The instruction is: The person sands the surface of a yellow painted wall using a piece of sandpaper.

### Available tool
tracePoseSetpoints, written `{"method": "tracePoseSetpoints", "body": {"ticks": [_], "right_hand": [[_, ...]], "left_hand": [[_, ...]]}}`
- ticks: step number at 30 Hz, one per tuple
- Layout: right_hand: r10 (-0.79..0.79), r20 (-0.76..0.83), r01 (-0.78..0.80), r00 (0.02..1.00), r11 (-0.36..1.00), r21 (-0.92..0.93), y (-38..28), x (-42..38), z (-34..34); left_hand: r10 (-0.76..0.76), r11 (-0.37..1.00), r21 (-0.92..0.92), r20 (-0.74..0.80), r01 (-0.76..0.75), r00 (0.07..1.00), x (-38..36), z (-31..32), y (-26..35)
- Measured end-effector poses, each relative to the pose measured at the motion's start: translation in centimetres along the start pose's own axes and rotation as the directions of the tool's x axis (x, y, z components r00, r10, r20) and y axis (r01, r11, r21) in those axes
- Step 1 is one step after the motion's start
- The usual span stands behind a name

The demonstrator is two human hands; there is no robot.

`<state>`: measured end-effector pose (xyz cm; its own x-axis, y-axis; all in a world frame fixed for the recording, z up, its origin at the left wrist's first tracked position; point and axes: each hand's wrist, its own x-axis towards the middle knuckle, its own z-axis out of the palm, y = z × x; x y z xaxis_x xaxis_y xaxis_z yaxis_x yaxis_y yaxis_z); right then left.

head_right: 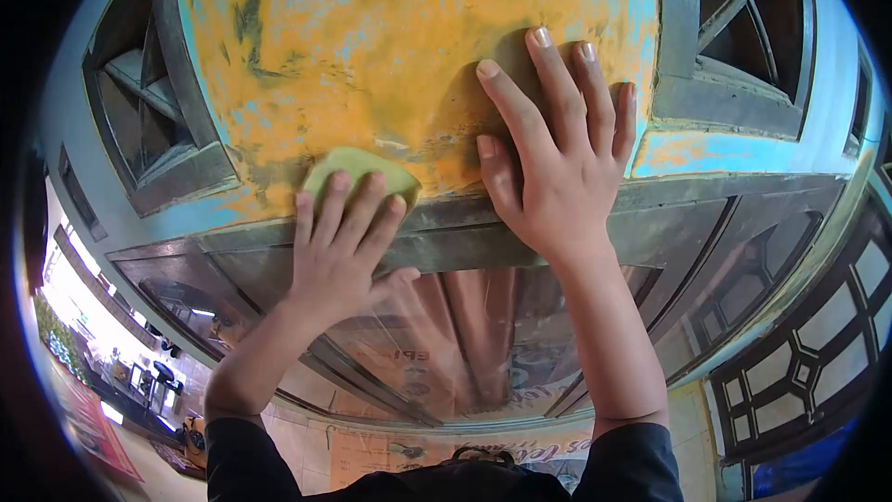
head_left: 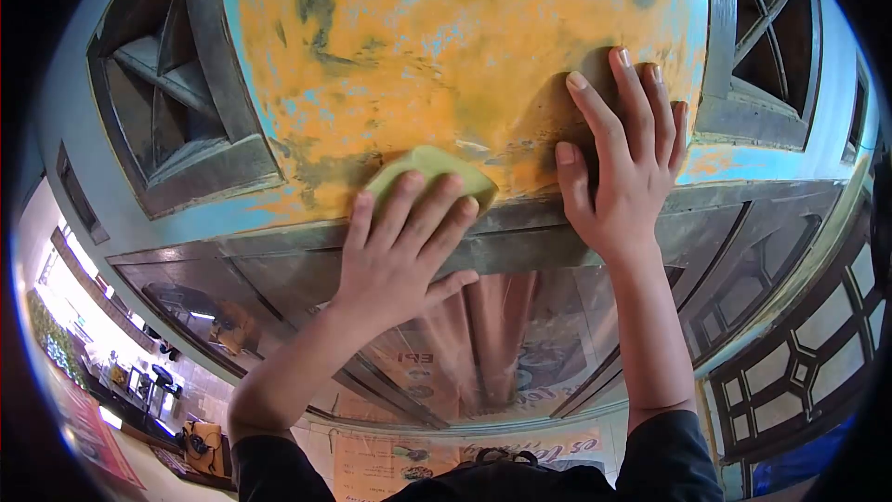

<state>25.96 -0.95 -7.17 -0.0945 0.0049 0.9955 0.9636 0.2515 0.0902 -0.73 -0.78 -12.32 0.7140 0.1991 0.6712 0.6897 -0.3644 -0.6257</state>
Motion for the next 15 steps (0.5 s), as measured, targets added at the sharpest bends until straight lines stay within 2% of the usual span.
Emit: {"method": "tracePoseSetpoints", "body": {"ticks": [1, 4, 5, 8, 9, 12, 13, 15], "right_hand": [[-0.002, -0.001, 0.002, 1.0, 1.0, 0.002, 0.1, 0.0, 0.0], [-0.002, -0.001, 0.002, 1.0, 1.0, 0.013, 0.0, 0.1, 0.0], [0.001, -0.003, -0.001, 1.0, 1.0, 0.017, -0.1, 0.0, -0.1], [-0.03, 0.029, 0.03, 0.999, 0.999, -0.01, 0.0, -0.1, -0.1], [-0.022, 0.017, 0.022, 1.0, 1.0, -0.004, 0.0, 0.0, -0.1], [-0.006, 0.004, 0.006, 1.0, 1.0, 0.008, 0.0, 0.0, 0.0], [-0.008, 0.006, 0.008, 1.0, 1.0, 0.006, 0.0, 0.0, 0.0], [-0.004, 0.005, 0.004, 1.0, 1.0, 0.001, 0.1, -0.1, 0.0]], "left_hand": [[0.015, 1.0, 0.017, 0.002, -0.015, 1.0, 0.0, -0.1, -0.4], [-0.368, 0.93, 0.001, 0.022, 0.368, 0.93, 1.3, -2.0, -3.5], [-0.366, 0.93, 0.025, -0.029, 0.366, 0.93, 1.0, -1.2, -3.9], [-0.071, 0.997, 0.018, 0.028, 0.07, 0.997, 0.1, 0.6, 0.5], [-0.025, 0.999, 0.035, -0.033, 0.026, 0.999, 0.2, 0.8, 0.7], [-0.298, 0.954, -0.024, 0.03, 0.299, 0.954, 2.2, -1.5, -2.5], [-0.352, 0.936, -0.013, -0.024, 0.352, 0.936, 2.5, -1.7, -3.5], [-0.208, 0.978, 0.001, 0.066, 0.208, 0.976, 2.4, -0.9, -1.4]]}}
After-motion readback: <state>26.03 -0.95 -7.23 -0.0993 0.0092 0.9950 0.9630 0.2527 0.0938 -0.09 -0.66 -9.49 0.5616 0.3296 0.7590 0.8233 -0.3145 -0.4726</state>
